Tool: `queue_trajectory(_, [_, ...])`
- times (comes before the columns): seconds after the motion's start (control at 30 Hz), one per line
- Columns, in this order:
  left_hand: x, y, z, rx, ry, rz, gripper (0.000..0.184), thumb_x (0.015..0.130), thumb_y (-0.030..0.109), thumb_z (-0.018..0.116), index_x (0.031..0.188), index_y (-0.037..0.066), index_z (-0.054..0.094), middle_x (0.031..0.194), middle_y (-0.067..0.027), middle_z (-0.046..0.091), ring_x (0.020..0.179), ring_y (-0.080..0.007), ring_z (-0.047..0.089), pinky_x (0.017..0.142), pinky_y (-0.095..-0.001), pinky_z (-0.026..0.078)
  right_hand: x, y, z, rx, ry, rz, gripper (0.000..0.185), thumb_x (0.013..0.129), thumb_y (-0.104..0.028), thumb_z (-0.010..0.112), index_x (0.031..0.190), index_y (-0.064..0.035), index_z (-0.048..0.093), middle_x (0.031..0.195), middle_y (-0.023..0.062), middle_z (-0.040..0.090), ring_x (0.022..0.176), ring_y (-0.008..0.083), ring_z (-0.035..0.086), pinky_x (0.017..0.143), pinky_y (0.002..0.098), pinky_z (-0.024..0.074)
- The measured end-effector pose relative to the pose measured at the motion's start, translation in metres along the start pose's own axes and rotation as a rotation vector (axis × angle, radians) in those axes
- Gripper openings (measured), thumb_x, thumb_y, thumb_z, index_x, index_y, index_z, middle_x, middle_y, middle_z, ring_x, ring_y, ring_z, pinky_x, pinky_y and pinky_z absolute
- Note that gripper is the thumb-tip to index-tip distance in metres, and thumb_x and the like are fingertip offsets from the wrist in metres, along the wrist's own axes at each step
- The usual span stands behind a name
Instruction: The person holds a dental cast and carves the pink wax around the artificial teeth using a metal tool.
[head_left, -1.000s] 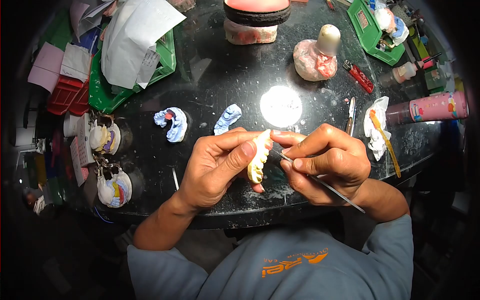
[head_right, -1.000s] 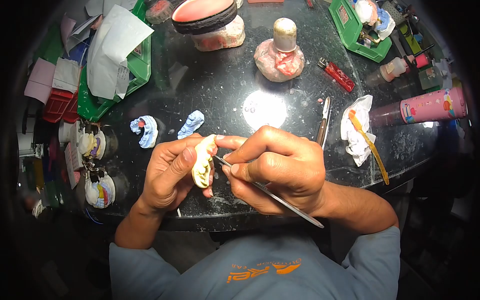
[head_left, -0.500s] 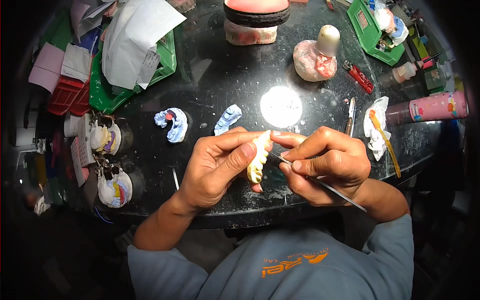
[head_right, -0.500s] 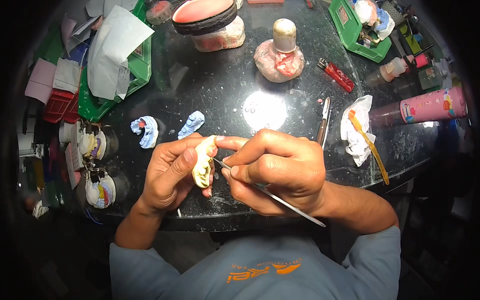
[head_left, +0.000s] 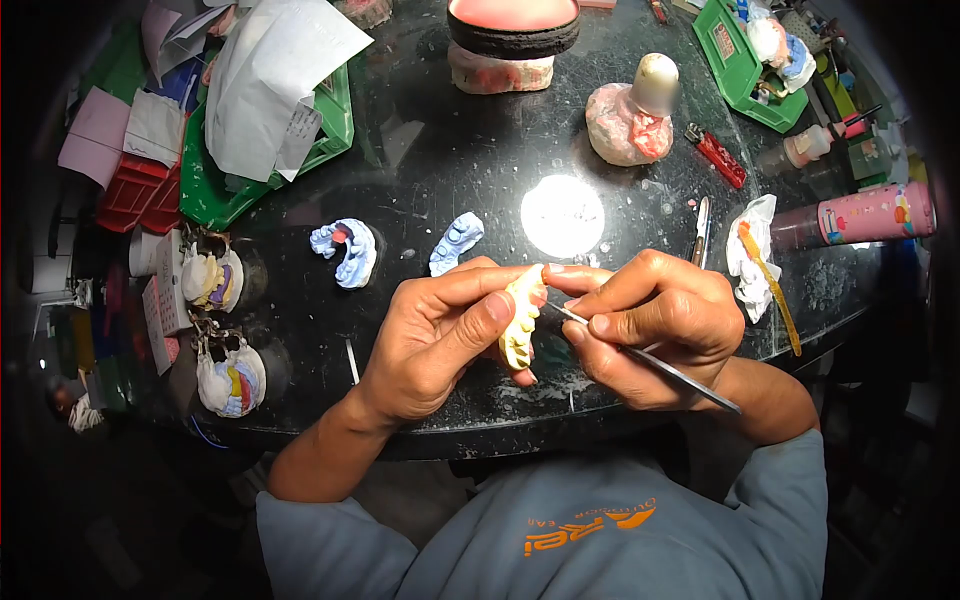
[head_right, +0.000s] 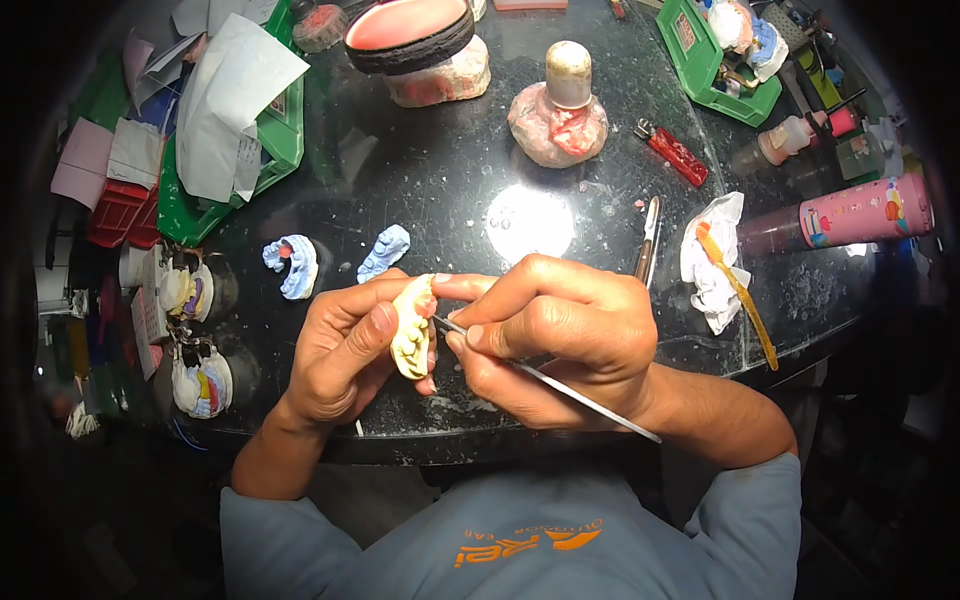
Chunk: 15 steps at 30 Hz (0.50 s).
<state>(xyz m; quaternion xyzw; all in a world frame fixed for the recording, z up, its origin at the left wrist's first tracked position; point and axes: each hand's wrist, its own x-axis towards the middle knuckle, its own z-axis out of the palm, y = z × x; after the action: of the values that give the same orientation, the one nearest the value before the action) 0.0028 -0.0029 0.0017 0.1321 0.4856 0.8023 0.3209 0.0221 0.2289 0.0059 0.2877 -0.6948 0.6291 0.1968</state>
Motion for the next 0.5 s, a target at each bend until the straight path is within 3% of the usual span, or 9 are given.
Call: queue_trajectory(0.5, [-0.0001, 0.0008, 0.0002, -0.006, -0.003, -0.019, 0.039, 0.113, 0.017, 0.054, 0.142, -0.009, 0.06, 0.116, -0.0084, 0.061, 0.1, -0.0146, 0.068, 0.081, -0.0335, 0.068, 0.0013, 0.0007, -0.0012, 0.04, -0.01, -0.003, 0.017, 0.078, 0.015, 0.08, 0.085, 0.0033, 0.07, 0.082, 0.0146, 0.074, 0.078, 0.0219, 0.078, 0.09, 0.0448, 0.0678])
